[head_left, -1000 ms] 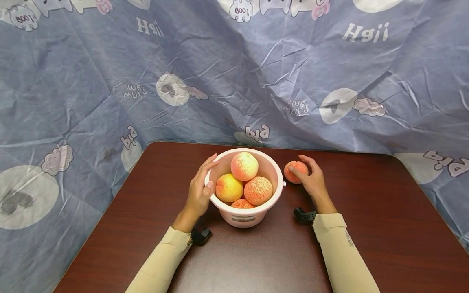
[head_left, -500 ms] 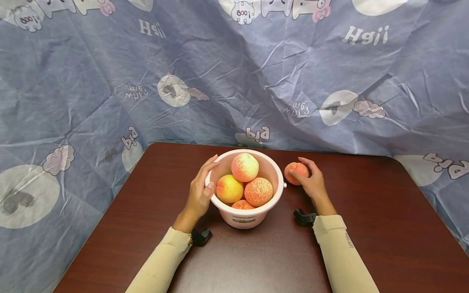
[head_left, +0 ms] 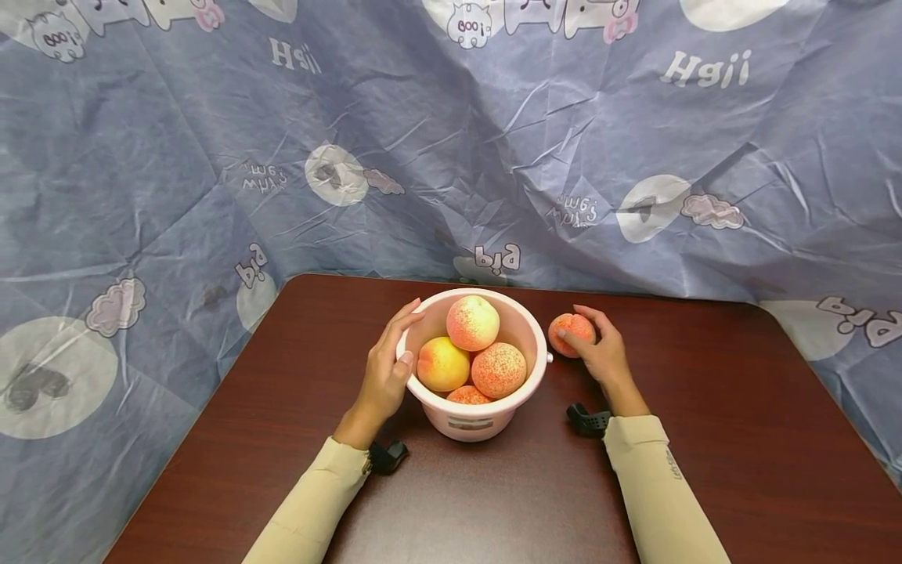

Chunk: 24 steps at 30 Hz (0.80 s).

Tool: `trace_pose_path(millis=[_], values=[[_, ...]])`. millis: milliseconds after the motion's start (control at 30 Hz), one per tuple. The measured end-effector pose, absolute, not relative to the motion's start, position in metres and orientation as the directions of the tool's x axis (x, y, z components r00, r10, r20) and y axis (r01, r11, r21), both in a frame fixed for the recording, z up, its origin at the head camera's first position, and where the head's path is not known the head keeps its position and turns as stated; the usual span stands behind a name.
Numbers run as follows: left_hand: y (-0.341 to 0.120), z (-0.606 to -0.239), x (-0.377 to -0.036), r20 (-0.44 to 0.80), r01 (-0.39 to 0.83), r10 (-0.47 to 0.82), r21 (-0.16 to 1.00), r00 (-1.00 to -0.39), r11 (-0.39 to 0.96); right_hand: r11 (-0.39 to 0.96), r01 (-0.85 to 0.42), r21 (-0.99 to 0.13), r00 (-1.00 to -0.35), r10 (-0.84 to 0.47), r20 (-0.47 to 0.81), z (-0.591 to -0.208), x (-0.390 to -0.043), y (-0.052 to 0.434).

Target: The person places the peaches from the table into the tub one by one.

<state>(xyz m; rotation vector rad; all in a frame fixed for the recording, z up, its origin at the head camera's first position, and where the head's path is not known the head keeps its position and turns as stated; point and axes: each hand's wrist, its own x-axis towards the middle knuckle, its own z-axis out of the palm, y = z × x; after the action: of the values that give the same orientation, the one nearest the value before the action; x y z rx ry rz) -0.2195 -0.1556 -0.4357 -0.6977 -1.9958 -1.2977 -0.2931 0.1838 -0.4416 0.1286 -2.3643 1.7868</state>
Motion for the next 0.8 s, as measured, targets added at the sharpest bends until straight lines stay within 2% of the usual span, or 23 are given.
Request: trace_pose_path(millis=[433,800], values=[[-0.155,-0.435,-0.220,0.754,0.722,0.082,0.584,-0.652,0.370,0.294,-0.145,-0.945,-0.986,0.042,0.164,-0.442,-0.294,0.185],[-0.155,-0.435,-0.220,0.757,0.723,0.081,0.580,-0.649,0.376,0.316,-0.176,-0.932,-0.980,0.037,0.197,-0.473,-0.314,0.197]])
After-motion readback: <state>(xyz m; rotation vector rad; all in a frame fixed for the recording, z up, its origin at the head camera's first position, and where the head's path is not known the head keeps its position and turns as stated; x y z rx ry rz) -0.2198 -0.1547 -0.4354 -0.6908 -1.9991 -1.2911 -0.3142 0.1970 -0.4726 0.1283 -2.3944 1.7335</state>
